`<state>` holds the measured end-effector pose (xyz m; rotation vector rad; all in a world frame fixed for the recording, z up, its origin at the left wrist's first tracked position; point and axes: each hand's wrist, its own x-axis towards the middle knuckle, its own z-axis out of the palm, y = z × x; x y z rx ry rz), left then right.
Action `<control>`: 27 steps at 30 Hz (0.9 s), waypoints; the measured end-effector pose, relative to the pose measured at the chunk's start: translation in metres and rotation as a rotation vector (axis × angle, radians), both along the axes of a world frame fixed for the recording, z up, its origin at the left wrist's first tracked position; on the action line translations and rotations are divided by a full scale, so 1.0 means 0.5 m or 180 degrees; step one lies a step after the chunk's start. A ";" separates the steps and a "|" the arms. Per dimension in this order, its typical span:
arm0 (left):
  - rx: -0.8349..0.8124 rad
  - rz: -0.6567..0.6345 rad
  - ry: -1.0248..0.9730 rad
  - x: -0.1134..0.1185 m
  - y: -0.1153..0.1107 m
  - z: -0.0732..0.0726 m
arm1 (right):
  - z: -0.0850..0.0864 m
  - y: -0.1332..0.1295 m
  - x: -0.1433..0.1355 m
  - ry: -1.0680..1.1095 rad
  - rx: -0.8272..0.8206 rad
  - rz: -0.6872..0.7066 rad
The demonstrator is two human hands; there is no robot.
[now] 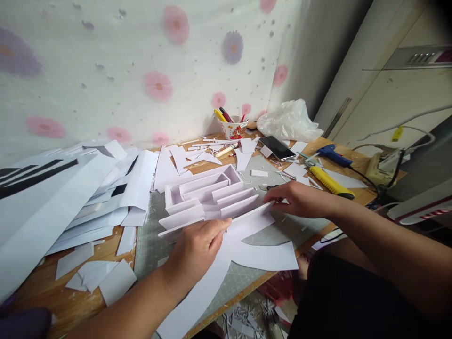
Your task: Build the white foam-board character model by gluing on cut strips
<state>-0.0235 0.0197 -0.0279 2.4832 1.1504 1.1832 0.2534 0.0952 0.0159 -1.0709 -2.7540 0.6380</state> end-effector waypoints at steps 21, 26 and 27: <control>0.0048 0.0082 -0.0043 0.009 -0.003 0.002 | -0.013 0.001 -0.003 0.0109 -0.0109 0.0072; 0.0211 0.0127 0.0148 0.008 -0.015 0.007 | 0.005 -0.008 0.013 0.0363 -0.0111 -0.0280; 0.0286 0.0132 0.0164 0.008 -0.020 0.011 | 0.006 -0.009 0.018 0.0437 -0.0108 -0.0382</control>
